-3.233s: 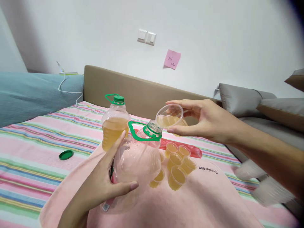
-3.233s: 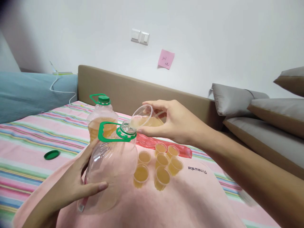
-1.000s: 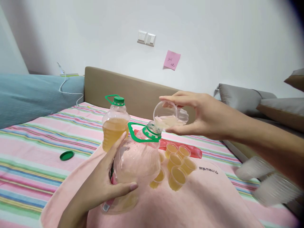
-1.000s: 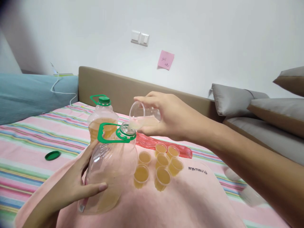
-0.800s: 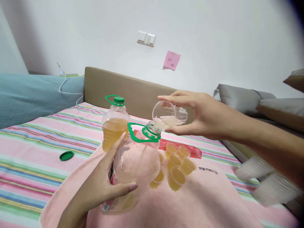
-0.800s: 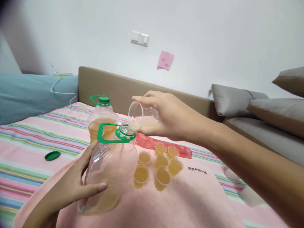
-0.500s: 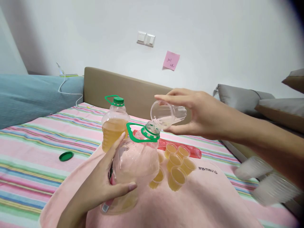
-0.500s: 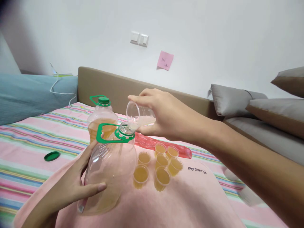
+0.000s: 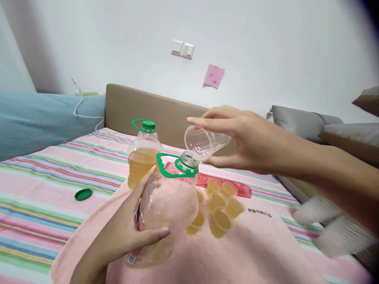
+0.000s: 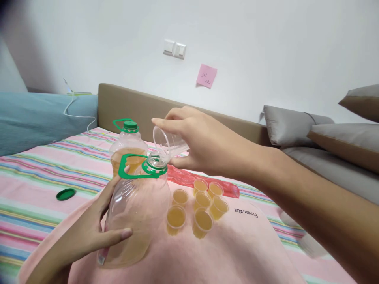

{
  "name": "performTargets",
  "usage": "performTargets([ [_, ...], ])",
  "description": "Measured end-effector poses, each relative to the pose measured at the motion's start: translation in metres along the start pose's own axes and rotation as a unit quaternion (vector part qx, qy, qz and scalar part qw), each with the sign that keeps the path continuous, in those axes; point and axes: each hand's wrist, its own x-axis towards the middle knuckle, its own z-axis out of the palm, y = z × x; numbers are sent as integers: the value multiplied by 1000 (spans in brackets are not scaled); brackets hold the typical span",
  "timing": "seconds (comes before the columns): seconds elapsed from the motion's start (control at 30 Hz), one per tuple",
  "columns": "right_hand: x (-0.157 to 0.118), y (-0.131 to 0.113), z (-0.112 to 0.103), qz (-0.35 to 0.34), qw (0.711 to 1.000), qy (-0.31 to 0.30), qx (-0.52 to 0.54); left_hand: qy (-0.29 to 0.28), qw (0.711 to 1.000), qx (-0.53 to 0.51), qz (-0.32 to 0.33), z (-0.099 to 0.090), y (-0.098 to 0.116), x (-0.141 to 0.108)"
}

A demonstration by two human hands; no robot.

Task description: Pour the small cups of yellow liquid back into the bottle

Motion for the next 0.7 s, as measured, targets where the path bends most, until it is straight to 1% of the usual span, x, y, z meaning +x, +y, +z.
performTargets([
  [0.33, 19, -9, -2, -69, 997, -10, -40, 1, 1000, 16, -18, -6, -4, -5],
  [0.57, 27, -10, -1, -132, 988, 3, -79, 2, 1000, 20, -16, -9, -6, -7],
  [0.63, 29, -14, -2, -135, 987, -4, -91, 3, 1000, 18, -17, -9, -6, -8],
  [0.7, 31, -21, -4, -120, 988, -13, -91, 5, 1000, 11, -15, -9, -6, -8],
])
